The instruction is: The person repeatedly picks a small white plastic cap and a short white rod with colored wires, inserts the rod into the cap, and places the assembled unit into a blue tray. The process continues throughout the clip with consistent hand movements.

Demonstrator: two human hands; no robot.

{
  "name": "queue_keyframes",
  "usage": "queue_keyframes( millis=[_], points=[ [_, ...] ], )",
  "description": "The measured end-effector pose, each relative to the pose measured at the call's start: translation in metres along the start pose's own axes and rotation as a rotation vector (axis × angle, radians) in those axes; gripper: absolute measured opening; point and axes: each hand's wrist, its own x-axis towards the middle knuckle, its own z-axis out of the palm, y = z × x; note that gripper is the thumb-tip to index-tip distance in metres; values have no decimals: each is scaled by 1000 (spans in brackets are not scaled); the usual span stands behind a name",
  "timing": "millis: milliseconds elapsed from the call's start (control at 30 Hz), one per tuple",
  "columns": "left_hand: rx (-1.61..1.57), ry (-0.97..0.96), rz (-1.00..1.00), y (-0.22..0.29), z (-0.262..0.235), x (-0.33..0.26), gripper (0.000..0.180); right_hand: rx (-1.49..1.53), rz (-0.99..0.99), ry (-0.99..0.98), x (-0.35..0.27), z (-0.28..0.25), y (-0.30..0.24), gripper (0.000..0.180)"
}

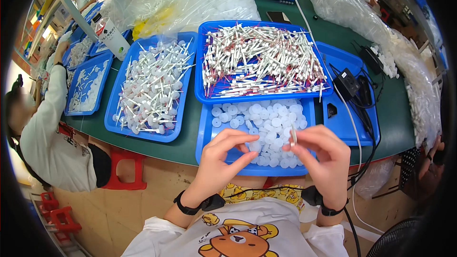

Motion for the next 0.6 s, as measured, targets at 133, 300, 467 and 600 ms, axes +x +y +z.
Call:
queue_keyframes(
  millis=[133, 300, 467, 600],
  points=[
    [-602, -59, -189, 3, 0, -10, 31, 362, -59, -39, -22, 3, -1, 24],
    [-864, -170, -274, 0, 9, -18, 37, 448, -239, 92, -28, 22, 11, 26],
    [-868, -196, -275, 0, 12, -20, 36, 289, -301, 127, -34, 29, 15, 24],
    [-846, -168, -262, 0, 14, -21, 36, 181, -295, 104, -41, 31, 12, 22]
  ],
)
